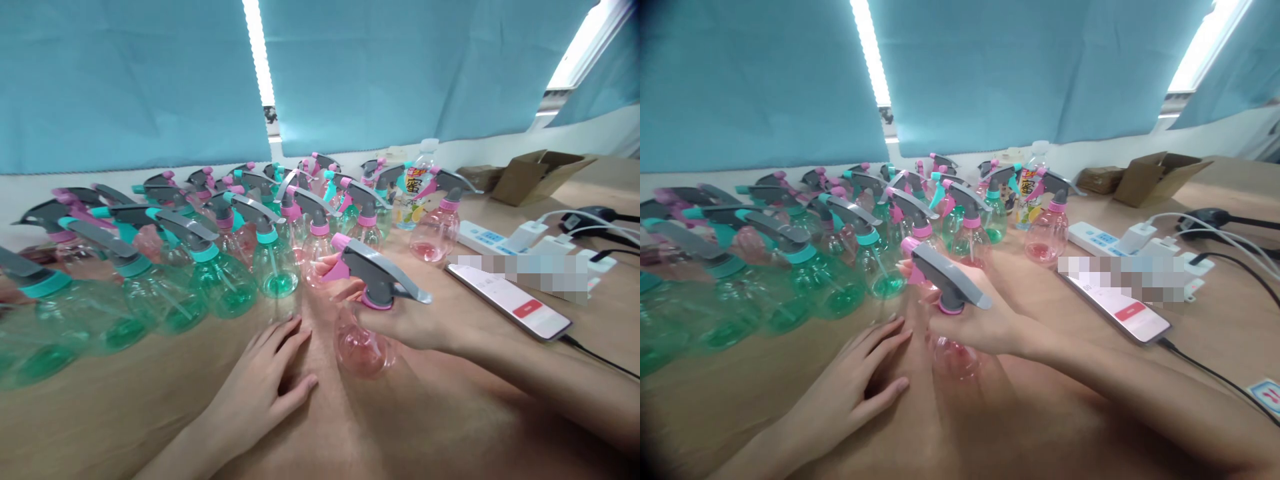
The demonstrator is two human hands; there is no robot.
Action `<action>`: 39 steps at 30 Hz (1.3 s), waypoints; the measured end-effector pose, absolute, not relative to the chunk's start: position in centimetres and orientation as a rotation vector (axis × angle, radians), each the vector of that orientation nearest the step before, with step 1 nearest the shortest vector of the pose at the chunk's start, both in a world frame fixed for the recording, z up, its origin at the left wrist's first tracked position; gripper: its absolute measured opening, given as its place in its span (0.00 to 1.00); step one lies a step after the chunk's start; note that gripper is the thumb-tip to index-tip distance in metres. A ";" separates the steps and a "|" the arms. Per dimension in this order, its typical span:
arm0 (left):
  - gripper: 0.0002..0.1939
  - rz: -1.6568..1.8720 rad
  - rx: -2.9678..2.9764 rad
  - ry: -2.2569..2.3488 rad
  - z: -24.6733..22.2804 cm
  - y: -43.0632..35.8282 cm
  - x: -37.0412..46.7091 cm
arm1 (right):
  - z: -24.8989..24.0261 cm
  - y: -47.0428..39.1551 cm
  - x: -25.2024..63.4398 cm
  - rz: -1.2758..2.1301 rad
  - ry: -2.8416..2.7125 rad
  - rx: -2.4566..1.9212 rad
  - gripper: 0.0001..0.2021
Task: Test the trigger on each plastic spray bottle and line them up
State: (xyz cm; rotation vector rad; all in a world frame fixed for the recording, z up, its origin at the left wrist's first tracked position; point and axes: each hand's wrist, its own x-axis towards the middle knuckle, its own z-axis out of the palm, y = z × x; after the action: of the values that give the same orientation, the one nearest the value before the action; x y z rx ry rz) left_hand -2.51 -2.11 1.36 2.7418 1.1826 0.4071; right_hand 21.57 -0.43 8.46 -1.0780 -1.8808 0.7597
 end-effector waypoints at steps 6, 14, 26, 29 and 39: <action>0.24 0.430 2.745 1.168 1.1 -2.0 -2.6 | 8.7 -0.4 21.7 0.851 -1.916 -1.070 0.06; 0.24 0.388 2.755 1.185 1.4 -2.1 -2.6 | 8.2 -0.4 21.3 0.695 -1.821 -1.059 0.05; 0.25 0.406 2.744 1.186 1.1 -2.0 -2.7 | 9.3 -0.9 21.4 0.775 -1.814 -0.933 0.13; 0.24 0.410 2.736 1.192 1.3 -2.1 -2.6 | 9.1 -0.6 21.5 0.813 -1.808 -0.972 0.09; 0.24 0.408 2.748 1.181 1.1 -2.1 -2.7 | 8.5 -0.5 21.7 0.879 -1.832 -1.014 0.18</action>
State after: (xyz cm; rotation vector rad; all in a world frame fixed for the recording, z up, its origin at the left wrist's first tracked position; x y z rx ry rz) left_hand -2.72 -2.10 1.06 2.7481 1.1815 0.4079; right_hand 21.67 -0.48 8.48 -1.0137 -1.8315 0.8790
